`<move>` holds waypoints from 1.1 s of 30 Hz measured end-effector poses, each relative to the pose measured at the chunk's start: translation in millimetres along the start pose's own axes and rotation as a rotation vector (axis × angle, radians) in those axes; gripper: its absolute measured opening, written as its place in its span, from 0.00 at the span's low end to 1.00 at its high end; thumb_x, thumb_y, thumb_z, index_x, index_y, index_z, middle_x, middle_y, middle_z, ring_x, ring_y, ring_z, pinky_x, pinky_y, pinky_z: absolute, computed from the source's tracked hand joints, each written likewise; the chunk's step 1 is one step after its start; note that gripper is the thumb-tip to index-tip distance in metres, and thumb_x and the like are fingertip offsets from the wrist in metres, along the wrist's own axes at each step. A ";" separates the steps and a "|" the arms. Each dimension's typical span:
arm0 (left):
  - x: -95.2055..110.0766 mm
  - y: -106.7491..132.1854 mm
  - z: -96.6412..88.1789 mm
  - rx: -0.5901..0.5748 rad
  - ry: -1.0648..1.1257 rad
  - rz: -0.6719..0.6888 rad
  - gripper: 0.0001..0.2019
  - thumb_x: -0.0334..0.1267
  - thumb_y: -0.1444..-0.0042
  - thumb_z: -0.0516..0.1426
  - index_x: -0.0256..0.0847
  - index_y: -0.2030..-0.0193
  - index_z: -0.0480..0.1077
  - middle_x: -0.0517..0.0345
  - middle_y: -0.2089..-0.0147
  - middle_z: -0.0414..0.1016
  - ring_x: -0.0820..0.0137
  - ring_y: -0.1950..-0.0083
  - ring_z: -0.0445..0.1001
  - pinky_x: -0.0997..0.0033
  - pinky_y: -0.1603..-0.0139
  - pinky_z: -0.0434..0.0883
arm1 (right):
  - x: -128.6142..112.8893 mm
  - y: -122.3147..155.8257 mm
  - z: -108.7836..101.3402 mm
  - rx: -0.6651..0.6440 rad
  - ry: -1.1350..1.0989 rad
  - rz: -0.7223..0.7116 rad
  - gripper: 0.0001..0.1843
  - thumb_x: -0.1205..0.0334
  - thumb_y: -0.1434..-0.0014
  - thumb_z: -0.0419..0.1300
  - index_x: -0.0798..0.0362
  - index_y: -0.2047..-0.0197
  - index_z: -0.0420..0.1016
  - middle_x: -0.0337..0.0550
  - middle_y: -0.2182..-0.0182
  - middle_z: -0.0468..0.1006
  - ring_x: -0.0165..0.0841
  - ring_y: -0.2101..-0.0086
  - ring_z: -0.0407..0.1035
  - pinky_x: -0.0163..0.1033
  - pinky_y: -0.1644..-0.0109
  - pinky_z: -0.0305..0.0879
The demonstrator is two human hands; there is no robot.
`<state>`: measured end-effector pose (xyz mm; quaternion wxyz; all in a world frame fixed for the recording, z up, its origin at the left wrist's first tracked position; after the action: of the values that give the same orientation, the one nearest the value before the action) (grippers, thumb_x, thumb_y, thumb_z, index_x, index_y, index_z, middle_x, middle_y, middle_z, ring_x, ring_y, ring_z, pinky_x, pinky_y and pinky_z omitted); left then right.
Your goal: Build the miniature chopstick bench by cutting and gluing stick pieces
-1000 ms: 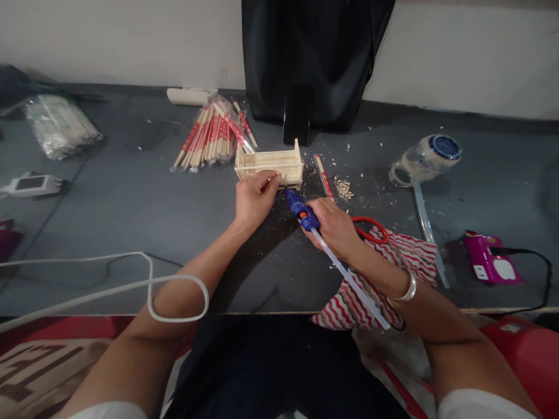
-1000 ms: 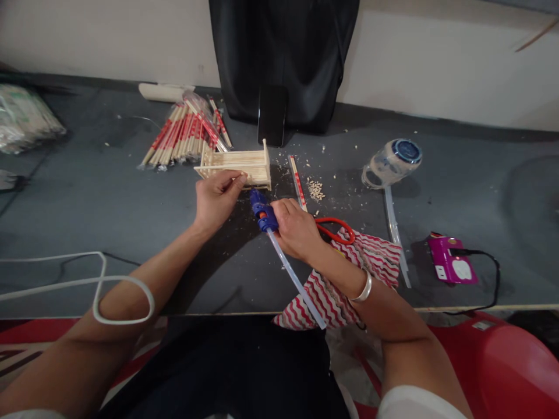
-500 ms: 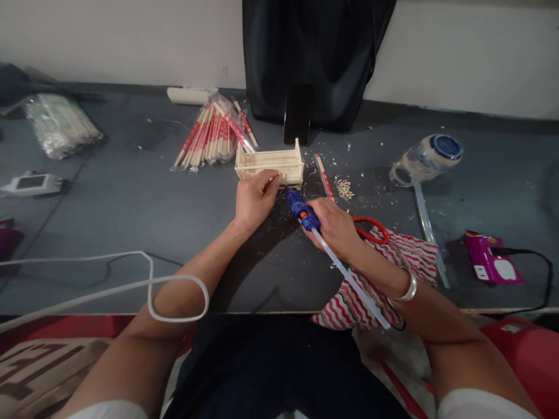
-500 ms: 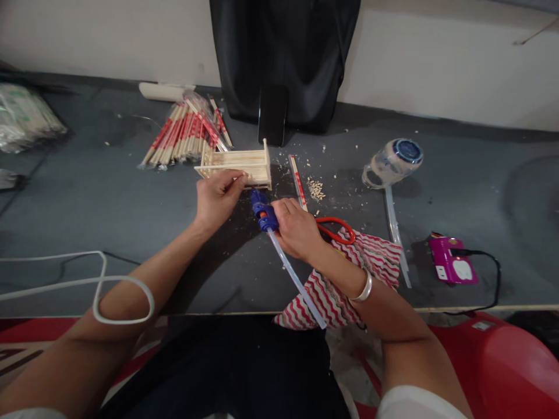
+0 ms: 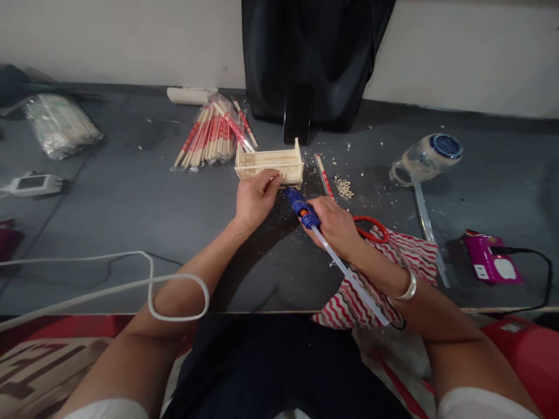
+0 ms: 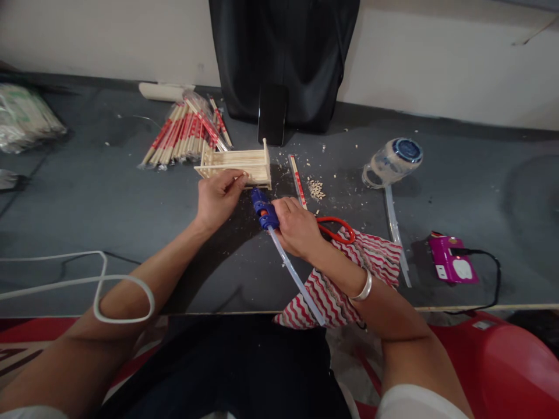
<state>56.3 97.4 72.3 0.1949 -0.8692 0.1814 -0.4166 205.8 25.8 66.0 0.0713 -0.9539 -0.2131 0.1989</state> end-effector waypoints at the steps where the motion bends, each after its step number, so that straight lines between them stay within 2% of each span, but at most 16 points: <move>1: 0.3 0.0 0.0 -0.001 0.000 0.000 0.09 0.37 0.35 0.57 0.41 0.60 0.80 0.55 0.62 0.85 0.69 0.64 0.80 0.72 0.60 0.74 | 0.4 0.1 -0.3 0.003 0.000 -0.001 0.10 0.57 0.32 0.55 0.52 0.52 0.71 0.54 0.56 0.80 0.46 0.54 0.72 0.47 0.52 0.70; 17: 1.4 0.6 1.2 -0.007 -0.032 0.012 0.09 0.37 0.34 0.57 0.41 0.59 0.80 0.55 0.60 0.86 0.67 0.61 0.82 0.71 0.58 0.75 | 2.4 0.0 -3.0 0.003 -0.005 0.000 0.10 0.55 0.31 0.55 0.51 0.53 0.71 0.53 0.56 0.80 0.45 0.53 0.73 0.46 0.52 0.70; 27: -1.5 2.5 2.0 0.019 -0.032 0.036 0.09 0.37 0.35 0.57 0.42 0.59 0.80 0.56 0.62 0.86 0.70 0.65 0.80 0.72 0.61 0.73 | 4.9 1.4 -1.1 0.001 -0.014 0.003 0.10 0.57 0.33 0.56 0.50 0.51 0.72 0.52 0.55 0.80 0.46 0.53 0.73 0.47 0.51 0.70; 33: 0.4 2.0 1.9 0.012 -0.024 0.039 0.09 0.36 0.35 0.57 0.41 0.59 0.80 0.54 0.60 0.86 0.69 0.63 0.81 0.71 0.59 0.75 | 4.2 0.8 -2.1 -0.005 -0.001 0.008 0.10 0.56 0.32 0.56 0.51 0.51 0.72 0.53 0.55 0.80 0.45 0.52 0.73 0.46 0.51 0.70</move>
<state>57.8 95.8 70.5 0.2103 -0.8694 0.1932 -0.4032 210.5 26.8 66.2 0.0682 -0.9548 -0.2098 0.1990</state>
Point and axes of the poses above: each hand's wrist, its own y-axis away from the middle knuckle, its own z-axis out of the palm, x = y × z, the point moved 10 cm from there along -y, towards the middle knuckle
